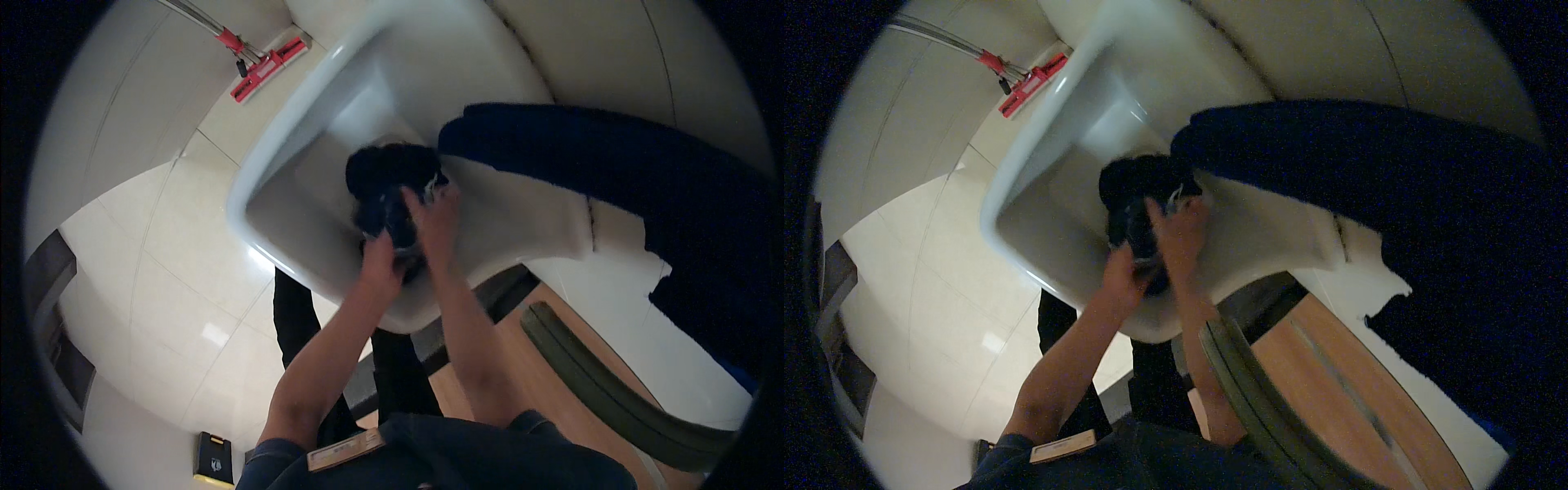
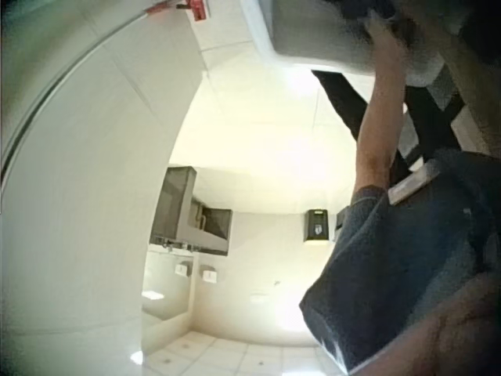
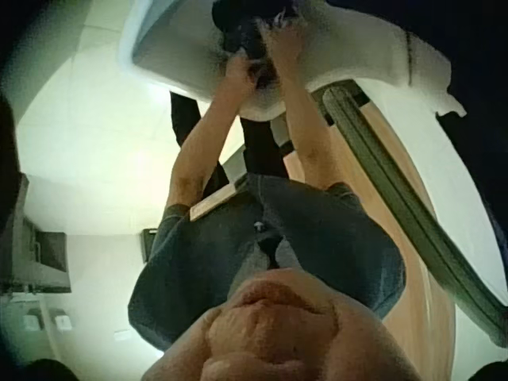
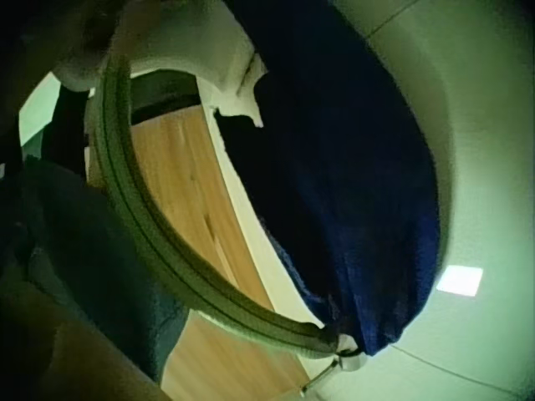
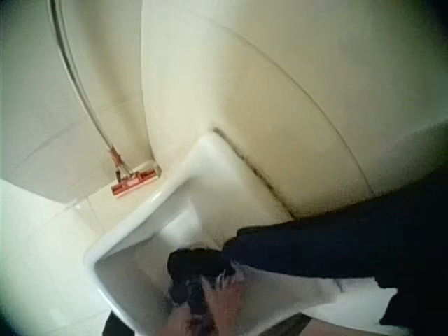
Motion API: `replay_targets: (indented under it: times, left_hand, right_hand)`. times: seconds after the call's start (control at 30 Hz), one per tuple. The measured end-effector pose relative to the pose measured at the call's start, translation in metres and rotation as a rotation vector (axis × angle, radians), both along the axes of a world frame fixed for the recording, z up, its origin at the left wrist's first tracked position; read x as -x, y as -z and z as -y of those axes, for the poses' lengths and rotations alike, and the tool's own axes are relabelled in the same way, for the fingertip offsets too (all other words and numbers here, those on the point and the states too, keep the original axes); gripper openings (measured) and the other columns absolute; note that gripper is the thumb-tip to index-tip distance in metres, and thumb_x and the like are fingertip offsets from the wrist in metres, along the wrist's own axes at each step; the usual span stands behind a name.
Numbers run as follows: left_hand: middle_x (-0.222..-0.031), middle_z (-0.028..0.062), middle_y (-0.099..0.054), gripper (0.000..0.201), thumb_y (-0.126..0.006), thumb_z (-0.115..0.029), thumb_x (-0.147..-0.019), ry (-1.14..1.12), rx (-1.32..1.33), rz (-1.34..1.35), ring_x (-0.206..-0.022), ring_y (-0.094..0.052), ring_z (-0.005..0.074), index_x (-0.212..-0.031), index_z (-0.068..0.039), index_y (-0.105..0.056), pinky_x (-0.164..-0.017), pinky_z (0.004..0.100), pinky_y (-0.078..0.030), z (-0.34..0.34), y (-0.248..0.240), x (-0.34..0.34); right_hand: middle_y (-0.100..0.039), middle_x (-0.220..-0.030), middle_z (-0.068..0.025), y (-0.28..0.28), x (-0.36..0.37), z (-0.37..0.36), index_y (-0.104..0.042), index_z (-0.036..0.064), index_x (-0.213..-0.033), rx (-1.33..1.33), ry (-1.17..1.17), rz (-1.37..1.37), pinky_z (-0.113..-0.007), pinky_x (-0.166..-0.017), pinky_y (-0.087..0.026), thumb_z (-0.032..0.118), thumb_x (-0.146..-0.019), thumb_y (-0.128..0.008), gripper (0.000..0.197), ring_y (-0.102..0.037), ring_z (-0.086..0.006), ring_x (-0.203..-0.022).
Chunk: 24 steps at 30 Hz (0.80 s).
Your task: The person hand-washes a dark garment in a white sink. They repeatedly submerge, scrub, and wring the item, then rinse it using a handheld shower hose. The garment remains in the sink at the end of the clip.
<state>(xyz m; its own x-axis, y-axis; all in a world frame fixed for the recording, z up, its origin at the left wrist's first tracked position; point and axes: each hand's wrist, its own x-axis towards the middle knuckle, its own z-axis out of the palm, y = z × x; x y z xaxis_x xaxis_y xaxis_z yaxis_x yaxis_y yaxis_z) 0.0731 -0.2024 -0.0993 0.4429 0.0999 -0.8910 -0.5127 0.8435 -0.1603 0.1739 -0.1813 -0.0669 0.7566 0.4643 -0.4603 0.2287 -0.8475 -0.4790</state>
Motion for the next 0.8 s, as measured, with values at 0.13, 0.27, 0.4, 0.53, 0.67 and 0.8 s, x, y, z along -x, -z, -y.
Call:
replay_targets:
  times: [0.13,0.27,0.4,0.53,0.67,0.8]
  left_hand:
    - [-0.122,0.0085,-0.05,0.037,-0.047,-0.025,-0.092,0.297,-0.424,-0.077,-0.112,-0.048,0.0224,-0.125,-0.008,-0.044,-0.097,0.0366,-0.039,-0.004,0.019,0.031]
    - [-0.122,0.0085,-0.049,0.046,-0.051,-0.031,-0.09,-0.167,-0.164,0.382,-0.111,-0.048,0.023,-0.128,-0.008,-0.041,-0.095,0.0398,-0.042,0.01,0.05,0.047]
    - [-0.127,0.0108,-0.045,0.061,-0.052,-0.041,-0.088,0.127,-0.178,-0.101,-0.115,-0.045,0.0262,-0.136,-0.009,-0.033,-0.1,0.042,-0.034,-0.02,-0.033,0.008]
    - [-0.13,0.0145,-0.043,0.07,-0.054,-0.045,-0.087,0.353,-0.291,-0.474,-0.118,-0.043,0.0254,-0.139,-0.005,-0.03,-0.102,0.0367,-0.031,-0.034,-0.055,0.036]
    - [-0.122,0.0154,-0.051,0.056,-0.057,-0.034,-0.09,0.319,-0.44,-0.715,-0.113,-0.048,0.0206,-0.131,0.001,-0.041,-0.099,0.0281,-0.034,-0.043,-0.064,0.053]
    - [-0.112,0.0116,-0.058,0.038,-0.058,-0.021,-0.09,0.274,-0.654,-0.718,-0.103,-0.054,0.0157,-0.121,0.001,-0.053,-0.092,0.0253,-0.04,-0.05,-0.105,0.056]
  right_hand:
    - [-0.052,-0.118,-0.0235,-0.005,0.029,0.028,-0.054,0.0009,-0.114,-0.146,-0.282,-0.168,-0.042,-0.093,-0.039,0.044,-0.079,-0.065,0.057,-0.052,-0.0348,-0.105]
    - [-0.054,-0.115,-0.0244,-0.02,0.065,0.033,-0.054,-0.0014,-0.113,-0.253,-0.461,0.236,-0.042,-0.089,-0.042,0.046,-0.08,-0.063,0.058,-0.053,-0.0369,-0.104]
    - [-0.05,-0.121,-0.0247,0.017,-0.014,0.006,-0.055,-0.0017,-0.114,-0.018,-0.201,-0.27,-0.046,-0.089,-0.042,0.053,-0.077,-0.063,0.067,-0.051,-0.041,-0.107]
    - [-0.047,-0.127,-0.0209,-0.016,-0.025,0.017,-0.046,0.0001,-0.125,0.008,0.184,-0.39,-0.046,-0.091,-0.042,0.049,-0.077,-0.064,0.071,-0.05,-0.0386,-0.111]
    - [-0.043,-0.131,-0.0171,-0.052,-0.046,0.035,-0.035,0.0046,-0.135,-0.102,0.419,-0.832,-0.04,-0.095,-0.043,0.031,-0.078,-0.069,0.072,-0.047,-0.0314,-0.116]
    - [-0.046,-0.125,-0.0158,-0.081,-0.045,0.042,-0.037,0.0032,-0.132,-0.286,0.624,-1.016,-0.04,-0.097,-0.044,0.01,-0.071,-0.071,0.071,-0.048,-0.0297,-0.114]
